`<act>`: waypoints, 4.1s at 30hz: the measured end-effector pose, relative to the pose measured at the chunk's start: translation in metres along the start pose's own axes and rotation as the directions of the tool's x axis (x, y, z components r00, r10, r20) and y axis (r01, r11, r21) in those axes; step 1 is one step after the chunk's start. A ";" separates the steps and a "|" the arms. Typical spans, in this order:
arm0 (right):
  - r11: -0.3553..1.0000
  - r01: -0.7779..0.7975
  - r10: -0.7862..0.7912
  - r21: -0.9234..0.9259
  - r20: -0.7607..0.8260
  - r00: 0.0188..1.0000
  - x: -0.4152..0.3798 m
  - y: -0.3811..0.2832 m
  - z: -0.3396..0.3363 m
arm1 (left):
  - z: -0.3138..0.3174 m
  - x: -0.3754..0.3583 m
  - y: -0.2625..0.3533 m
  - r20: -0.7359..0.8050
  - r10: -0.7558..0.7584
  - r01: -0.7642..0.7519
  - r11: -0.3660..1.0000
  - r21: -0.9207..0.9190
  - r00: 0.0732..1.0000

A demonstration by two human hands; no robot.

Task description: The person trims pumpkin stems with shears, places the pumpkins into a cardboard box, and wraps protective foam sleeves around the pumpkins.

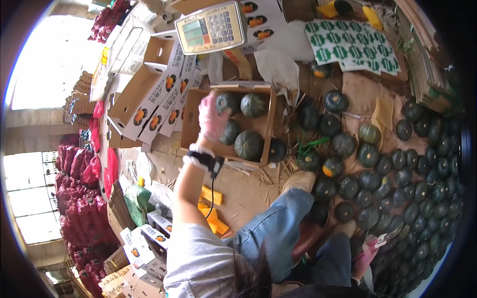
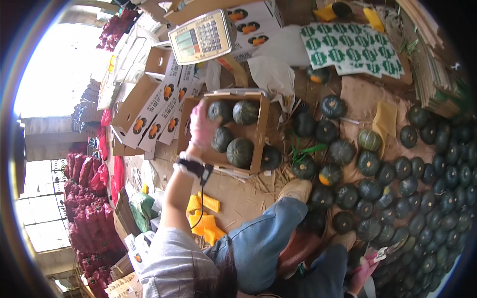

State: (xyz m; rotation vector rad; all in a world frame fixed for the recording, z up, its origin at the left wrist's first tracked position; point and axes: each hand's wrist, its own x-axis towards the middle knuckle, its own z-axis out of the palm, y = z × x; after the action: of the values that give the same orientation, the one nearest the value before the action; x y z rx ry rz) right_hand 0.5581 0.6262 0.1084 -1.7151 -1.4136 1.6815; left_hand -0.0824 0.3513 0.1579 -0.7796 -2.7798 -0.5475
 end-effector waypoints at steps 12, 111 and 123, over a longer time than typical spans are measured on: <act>0.993 -0.002 0.027 0.122 -0.200 0.979 -0.026 -0.032 0.017 | -0.016 -0.064 0.149 0.183 0.602 -0.560 0.795 -0.233 0.778; 0.978 -0.130 -0.015 -0.162 -0.680 0.733 -0.011 0.004 -0.136 | -0.052 0.011 -0.048 0.416 -0.611 0.735 0.490 -0.469 0.673; 0.932 0.336 -0.271 -0.139 0.351 0.896 0.051 -0.243 0.111 | -0.008 -0.034 -0.110 0.175 -0.460 0.488 0.851 -0.193 0.871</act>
State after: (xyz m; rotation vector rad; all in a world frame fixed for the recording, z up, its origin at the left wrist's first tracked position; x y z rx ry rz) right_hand 0.3522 0.7323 0.2513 -1.2490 -1.9451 1.7475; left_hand -0.1115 0.2451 0.1233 -0.1427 -3.0673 -0.9529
